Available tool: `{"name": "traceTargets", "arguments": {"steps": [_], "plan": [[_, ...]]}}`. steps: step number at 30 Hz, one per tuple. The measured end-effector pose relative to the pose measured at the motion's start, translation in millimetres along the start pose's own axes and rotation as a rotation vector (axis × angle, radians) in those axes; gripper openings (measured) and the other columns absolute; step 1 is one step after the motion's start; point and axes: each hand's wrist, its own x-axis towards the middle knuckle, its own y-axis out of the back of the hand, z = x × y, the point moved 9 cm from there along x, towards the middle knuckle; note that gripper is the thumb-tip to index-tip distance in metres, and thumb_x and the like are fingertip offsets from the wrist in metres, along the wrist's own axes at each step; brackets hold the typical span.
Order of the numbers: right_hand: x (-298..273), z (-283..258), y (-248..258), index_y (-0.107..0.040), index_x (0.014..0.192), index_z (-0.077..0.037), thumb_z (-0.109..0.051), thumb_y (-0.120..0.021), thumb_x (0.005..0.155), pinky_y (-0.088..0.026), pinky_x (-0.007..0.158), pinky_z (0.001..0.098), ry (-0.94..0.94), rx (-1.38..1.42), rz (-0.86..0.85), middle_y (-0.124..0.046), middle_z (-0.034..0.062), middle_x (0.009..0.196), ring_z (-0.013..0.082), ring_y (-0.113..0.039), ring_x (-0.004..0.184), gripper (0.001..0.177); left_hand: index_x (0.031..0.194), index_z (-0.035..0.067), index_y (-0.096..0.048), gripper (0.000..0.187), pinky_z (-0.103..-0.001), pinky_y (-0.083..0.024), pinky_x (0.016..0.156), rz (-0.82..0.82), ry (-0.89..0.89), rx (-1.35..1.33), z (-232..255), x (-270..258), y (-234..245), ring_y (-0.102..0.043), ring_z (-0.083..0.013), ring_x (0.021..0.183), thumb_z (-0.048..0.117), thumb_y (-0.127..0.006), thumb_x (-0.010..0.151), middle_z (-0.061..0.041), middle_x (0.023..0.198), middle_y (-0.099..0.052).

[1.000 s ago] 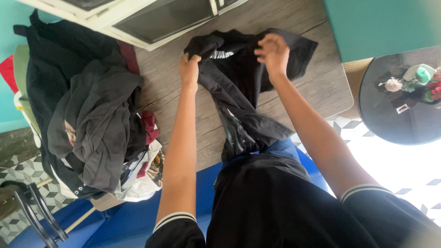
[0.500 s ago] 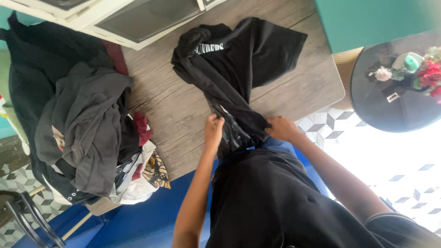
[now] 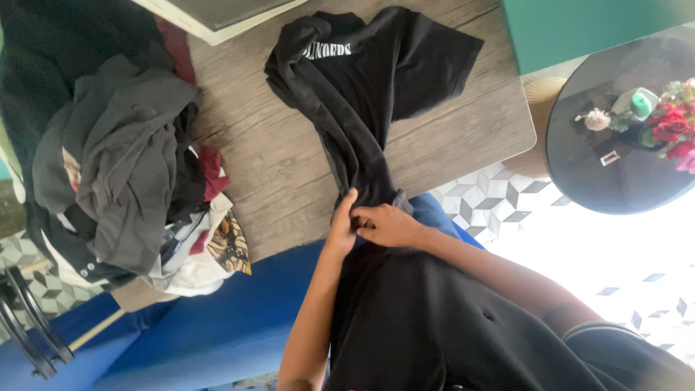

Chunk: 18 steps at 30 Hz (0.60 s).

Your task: The person unfolds a black t-shirt on a table, smoothes the fabric by hand, and then folds the t-shirt into a rectangle.

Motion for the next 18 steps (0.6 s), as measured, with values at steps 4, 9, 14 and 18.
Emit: {"name": "traceTargets", "arguments": {"steps": [4, 9, 14, 18], "plan": [[-3, 50, 19, -0.068, 0.121, -0.011, -0.022, -0.067, 0.088, -0.063, 0.077, 0.0394, -0.119, 0.181, 0.084, -0.078, 0.0078, 0.095, 0.0268, -0.079, 0.086, 0.035, 0.116, 0.005, -0.067, 0.035, -0.036, -0.052, 0.084, 0.167, -0.226, 0.182, 30, -22, 7, -0.066, -0.0175, 0.094, 0.025, -0.072, 0.087, -0.006, 0.105, -0.069], [-12, 113, 75, -0.062, 0.123, -0.003, -0.031, -0.078, 0.082, -0.056, 0.08, 0.045, -0.267, -0.071, 0.372, -0.072, 0.0119, 0.105, 0.0333, -0.073, 0.093, 0.052, 0.123, 0.001, -0.069, 0.043, -0.032, -0.05, 0.092, 0.409, -0.371, 0.435, 48, -51, -2, -0.067, -0.0173, 0.101, 0.026, -0.069, 0.088, -0.009, 0.113, -0.074], [-5, 133, 49, -0.068, 0.111, -0.005, -0.038, -0.076, 0.084, -0.057, 0.081, 0.0443, -0.306, -0.19, 0.138, -0.076, 0.0144, 0.094, 0.0343, -0.073, 0.093, 0.043, 0.127, -0.001, -0.065, 0.056, -0.032, -0.049, 0.094, 0.431, -0.42, 0.525, 49, -61, -34, -0.065, -0.0182, 0.107, 0.036, -0.076, 0.086, -0.009, 0.119, -0.072], [-9, 109, 26, -0.074, 0.101, -0.01, -0.031, -0.071, 0.089, -0.058, 0.08, 0.0438, -0.238, -0.149, 0.19, -0.077, 0.0153, 0.091, 0.035, -0.074, 0.091, 0.025, 0.126, -0.004, -0.066, 0.063, -0.03, -0.049, 0.096, 0.372, -0.334, 0.536, 35, -55, -51, -0.065, -0.016, 0.111, 0.043, -0.077, 0.087, -0.008, 0.121, -0.073]]}}
